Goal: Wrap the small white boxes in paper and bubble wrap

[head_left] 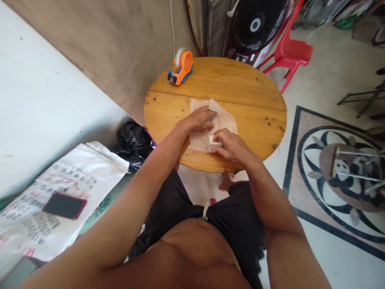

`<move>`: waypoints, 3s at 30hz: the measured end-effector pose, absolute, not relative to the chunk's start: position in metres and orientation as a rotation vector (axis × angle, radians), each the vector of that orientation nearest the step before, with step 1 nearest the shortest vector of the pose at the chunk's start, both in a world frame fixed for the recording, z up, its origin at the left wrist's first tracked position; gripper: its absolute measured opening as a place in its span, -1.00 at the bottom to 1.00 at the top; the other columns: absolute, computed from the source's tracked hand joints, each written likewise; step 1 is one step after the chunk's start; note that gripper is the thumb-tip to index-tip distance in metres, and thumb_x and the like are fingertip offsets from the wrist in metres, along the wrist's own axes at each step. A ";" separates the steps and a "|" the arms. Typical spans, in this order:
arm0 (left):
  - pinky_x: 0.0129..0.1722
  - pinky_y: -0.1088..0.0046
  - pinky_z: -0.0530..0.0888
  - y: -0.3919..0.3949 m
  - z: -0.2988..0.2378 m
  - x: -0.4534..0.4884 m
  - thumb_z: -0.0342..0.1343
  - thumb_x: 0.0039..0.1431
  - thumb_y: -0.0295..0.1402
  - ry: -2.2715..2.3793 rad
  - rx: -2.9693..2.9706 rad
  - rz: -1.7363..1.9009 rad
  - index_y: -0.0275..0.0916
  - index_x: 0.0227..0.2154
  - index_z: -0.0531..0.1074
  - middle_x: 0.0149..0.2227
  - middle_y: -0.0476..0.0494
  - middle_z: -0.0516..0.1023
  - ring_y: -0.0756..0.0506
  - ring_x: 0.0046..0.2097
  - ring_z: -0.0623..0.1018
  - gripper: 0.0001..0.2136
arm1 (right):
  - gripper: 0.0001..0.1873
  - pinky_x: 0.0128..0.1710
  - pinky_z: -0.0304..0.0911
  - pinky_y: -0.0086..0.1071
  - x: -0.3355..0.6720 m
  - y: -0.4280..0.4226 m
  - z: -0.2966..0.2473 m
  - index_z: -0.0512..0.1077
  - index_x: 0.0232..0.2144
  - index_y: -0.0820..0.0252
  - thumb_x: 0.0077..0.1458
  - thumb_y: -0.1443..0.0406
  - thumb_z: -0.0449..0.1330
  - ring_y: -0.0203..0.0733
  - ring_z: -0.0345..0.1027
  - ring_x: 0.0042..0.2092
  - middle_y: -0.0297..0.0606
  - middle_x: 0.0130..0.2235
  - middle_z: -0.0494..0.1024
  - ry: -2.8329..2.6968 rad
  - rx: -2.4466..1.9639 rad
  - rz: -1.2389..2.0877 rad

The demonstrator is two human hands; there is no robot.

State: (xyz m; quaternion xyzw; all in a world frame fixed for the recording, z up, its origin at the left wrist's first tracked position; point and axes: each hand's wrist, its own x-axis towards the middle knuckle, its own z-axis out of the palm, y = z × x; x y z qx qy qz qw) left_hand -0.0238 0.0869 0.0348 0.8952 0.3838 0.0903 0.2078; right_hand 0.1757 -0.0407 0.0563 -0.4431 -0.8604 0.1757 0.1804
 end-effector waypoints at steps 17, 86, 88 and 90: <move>0.39 0.05 0.09 0.076 0.035 -0.015 0.07 0.24 -0.17 1.179 2.552 0.149 -0.21 0.36 0.21 0.40 -0.41 0.14 -0.37 0.42 0.14 -0.37 | -0.65 0.09 0.31 0.01 0.175 -0.055 0.052 0.37 0.01 0.11 0.15 0.27 0.22 0.13 0.44 0.03 -0.04 0.00 0.55 -2.533 -1.186 0.396; 0.34 0.00 0.17 0.091 0.016 -0.008 -0.16 0.39 -0.15 1.081 2.731 0.257 -0.19 0.35 0.24 0.42 -0.33 0.19 -0.33 0.40 0.22 -0.46 | -0.56 -0.09 0.32 -0.07 0.194 0.056 0.037 0.50 0.10 0.18 0.27 0.20 0.04 0.12 0.44 -0.09 0.12 0.12 0.45 -2.104 -2.058 0.063; 0.31 -0.02 0.20 0.095 0.015 -0.008 -0.16 0.39 -0.12 1.078 2.739 0.266 -0.17 0.34 0.26 0.41 -0.31 0.21 -0.35 0.37 0.24 -0.47 | -0.56 -0.10 0.33 -0.08 0.197 0.056 0.041 0.49 0.11 0.17 0.27 0.19 0.05 0.10 0.45 -0.10 0.10 0.09 0.47 -2.062 -2.051 0.052; 0.26 -0.04 0.22 0.099 0.016 -0.008 -0.12 0.38 -0.13 1.079 2.746 0.274 -0.16 0.32 0.29 0.39 -0.32 0.24 -0.37 0.34 0.26 -0.48 | -0.55 -0.09 0.34 -0.08 0.199 0.048 0.046 0.50 0.12 0.17 0.27 0.19 0.06 0.09 0.45 -0.09 0.09 0.08 0.48 -2.025 -1.992 0.019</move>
